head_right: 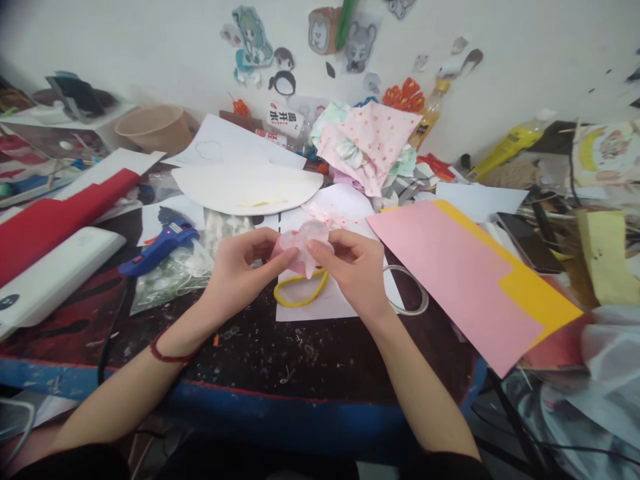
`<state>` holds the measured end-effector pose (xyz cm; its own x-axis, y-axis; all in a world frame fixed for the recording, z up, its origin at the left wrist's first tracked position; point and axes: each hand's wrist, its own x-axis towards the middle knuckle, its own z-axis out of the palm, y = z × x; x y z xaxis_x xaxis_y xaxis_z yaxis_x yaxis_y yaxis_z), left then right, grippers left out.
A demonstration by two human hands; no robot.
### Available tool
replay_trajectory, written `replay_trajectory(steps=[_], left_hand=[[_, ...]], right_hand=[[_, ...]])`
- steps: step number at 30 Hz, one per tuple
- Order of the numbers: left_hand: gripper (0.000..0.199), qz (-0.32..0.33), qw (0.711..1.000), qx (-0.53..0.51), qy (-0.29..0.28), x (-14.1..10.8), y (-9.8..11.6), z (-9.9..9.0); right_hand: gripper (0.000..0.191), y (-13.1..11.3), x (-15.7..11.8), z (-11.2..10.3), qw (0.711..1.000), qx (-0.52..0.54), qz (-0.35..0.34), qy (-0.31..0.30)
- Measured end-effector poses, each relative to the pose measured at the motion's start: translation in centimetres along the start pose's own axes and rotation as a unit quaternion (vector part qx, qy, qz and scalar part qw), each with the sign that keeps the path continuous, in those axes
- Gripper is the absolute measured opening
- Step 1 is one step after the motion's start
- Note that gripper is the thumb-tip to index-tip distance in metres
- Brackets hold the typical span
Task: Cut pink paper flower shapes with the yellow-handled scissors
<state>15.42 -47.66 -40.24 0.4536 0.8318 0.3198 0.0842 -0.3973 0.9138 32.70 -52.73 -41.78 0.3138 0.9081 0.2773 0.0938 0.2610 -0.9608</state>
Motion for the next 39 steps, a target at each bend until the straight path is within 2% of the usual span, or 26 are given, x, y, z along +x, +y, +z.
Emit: replay_trajectory(steps=[3, 8, 15, 18, 22, 27, 30, 35, 37, 39], left_hand=[[0.009, -0.005, 1.000, -0.005, 0.010, 0.0, 0.0, 0.0], [0.013, -0.019, 0.998, 0.047, 0.024, 0.1, 0.0, -0.2], [0.007, -0.021, 0.998, 0.055, -0.029, 0.3, 0.5, -0.6], [0.013, -0.036, 0.997, 0.042, -0.045, 0.5, 0.5, -1.0], [0.033, -0.053, 0.996, -0.016, -0.065, 0.5, 0.4, -1.1], [0.019, -0.037, 0.998, -0.033, -0.029, 0.1, 0.3, -0.6], [0.017, -0.021, 0.999, -0.035, -0.012, 0.1, 0.2, -0.5], [0.018, -0.038, 0.998, -0.040, -0.032, 0.2, 0.2, -0.6], [0.018, -0.041, 0.998, -0.046, -0.033, 0.2, 0.2, -0.6], [0.018, -0.045, 0.997, -0.054, -0.031, 0.1, 0.3, -0.5]], right_hand=[[0.010, 0.0, 0.0, 0.0, 0.999, 0.024, 0.017, -0.037], [0.009, -0.1, 0.3, -0.2, 0.994, 0.037, 0.057, -0.090], [0.016, -0.2, 0.3, -0.8, 0.976, 0.012, 0.118, -0.183], [0.016, -0.2, 0.2, -0.8, 0.979, 0.004, 0.110, -0.174], [0.006, -0.3, 0.2, -0.5, 0.993, 0.016, 0.042, -0.109], [0.005, -0.2, 0.2, -0.2, 0.999, -0.001, -0.027, -0.028], [0.005, -0.3, 0.2, -0.2, 0.999, -0.011, -0.016, -0.037], [0.009, -0.5, 0.2, -0.4, 0.993, -0.016, 0.053, -0.100], [0.009, -0.5, 0.1, -0.4, 0.994, -0.011, 0.053, -0.100], [0.008, -0.3, 0.0, -0.4, 0.996, -0.002, 0.042, -0.074]])
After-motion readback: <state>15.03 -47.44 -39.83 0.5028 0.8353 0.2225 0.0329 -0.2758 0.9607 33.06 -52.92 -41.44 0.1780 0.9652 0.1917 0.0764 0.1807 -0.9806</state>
